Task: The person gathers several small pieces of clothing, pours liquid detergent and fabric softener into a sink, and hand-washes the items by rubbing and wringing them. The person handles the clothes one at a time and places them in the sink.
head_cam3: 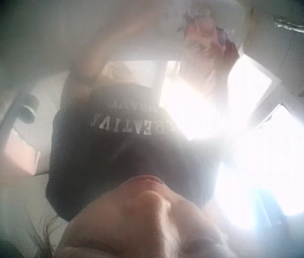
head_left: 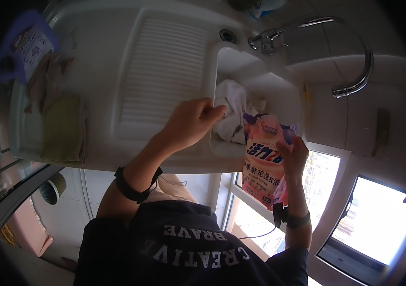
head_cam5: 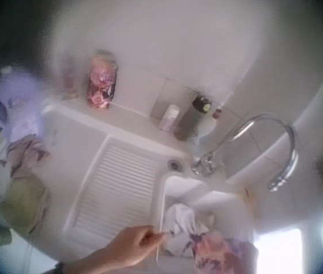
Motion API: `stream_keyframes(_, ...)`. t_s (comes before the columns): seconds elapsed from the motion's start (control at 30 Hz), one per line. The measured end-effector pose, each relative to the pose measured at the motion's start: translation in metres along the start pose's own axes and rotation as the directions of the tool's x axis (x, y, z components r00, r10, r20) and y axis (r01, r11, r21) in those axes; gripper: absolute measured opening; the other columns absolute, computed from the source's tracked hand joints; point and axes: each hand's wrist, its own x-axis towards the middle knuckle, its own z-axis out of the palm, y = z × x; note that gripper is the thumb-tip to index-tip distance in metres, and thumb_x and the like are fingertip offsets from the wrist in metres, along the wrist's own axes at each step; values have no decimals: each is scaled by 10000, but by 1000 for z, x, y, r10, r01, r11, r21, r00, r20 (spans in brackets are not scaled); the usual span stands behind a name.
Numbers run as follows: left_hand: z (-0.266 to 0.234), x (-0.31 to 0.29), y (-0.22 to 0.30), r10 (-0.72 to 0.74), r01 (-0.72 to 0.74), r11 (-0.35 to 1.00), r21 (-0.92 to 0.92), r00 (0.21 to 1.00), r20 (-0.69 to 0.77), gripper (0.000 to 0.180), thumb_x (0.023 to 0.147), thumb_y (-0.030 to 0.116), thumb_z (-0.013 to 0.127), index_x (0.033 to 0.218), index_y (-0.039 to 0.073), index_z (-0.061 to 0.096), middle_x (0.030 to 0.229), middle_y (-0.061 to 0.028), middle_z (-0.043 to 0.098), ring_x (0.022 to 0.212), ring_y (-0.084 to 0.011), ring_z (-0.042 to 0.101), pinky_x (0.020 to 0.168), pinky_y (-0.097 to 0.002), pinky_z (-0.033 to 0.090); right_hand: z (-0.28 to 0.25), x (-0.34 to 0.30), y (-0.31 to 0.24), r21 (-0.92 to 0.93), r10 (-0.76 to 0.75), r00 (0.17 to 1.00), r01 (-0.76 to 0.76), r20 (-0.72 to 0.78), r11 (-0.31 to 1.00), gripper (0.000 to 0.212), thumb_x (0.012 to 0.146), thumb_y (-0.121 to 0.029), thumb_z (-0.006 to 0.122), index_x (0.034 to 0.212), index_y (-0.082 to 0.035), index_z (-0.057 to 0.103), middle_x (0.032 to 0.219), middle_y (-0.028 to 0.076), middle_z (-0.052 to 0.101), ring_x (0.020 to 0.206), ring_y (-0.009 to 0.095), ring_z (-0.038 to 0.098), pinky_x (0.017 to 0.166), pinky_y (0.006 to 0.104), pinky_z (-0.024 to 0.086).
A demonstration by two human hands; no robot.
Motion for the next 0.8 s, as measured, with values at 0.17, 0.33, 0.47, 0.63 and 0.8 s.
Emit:
stream_keyframes(0.17, -1, -2, 0, -22, 22, 1000, 9, 1000, 14, 421, 928, 379, 540, 677, 40, 544, 511, -6, 437, 470, -92, 395, 465, -280, 320, 1, -2, -1, 144, -32, 999, 32, 2, 989, 207, 748, -24, 726, 847, 13, 549, 776, 34, 608, 691, 70, 537, 620, 205, 435)
stream_keyframes(0.33, 2, 0, 2, -31, 29, 999, 43, 998, 47, 412, 945, 378, 520, 689, 55, 534, 509, 17, 426, 465, -61, 396, 453, -252, 321, 3, -6, -2, 208, -30, 999, 38, -42, 977, 198, 747, -12, 724, 831, 10, 546, 749, 28, 598, 674, 64, 537, 601, 204, 437)
stream_keyframes(0.47, 5, 1, 3, -20, 14, 997, 81, 998, 64, 420, 955, 383, 499, 689, 59, 526, 496, 20, 422, 444, -54, 401, 439, -241, 322, -3, -11, -2, 183, -24, 998, 35, -63, 982, 189, 746, 2, 716, 835, 11, 550, 744, 28, 603, 673, 66, 543, 594, 208, 445)
stream_keyframes(0.63, 11, 0, 11, -50, 45, 997, 64, 996, 80, 432, 963, 392, 479, 692, 58, 520, 487, 21, 425, 425, -53, 405, 425, -235, 323, -5, -15, 2, 221, 26, 998, -13, -56, 975, 208, 744, 41, 686, 907, 42, 557, 818, 62, 628, 745, 90, 578, 646, 220, 474)
stream_keyframes(0.8, 19, -1, 16, -47, 40, 996, 73, 995, 94, 437, 968, 395, 469, 700, 53, 521, 491, 17, 435, 426, -53, 420, 419, -230, 333, -1, -9, 10, 231, 22, 998, -7, -61, 973, 275, 737, 23, 696, 975, 78, 570, 865, 96, 646, 776, 121, 601, 674, 248, 490)
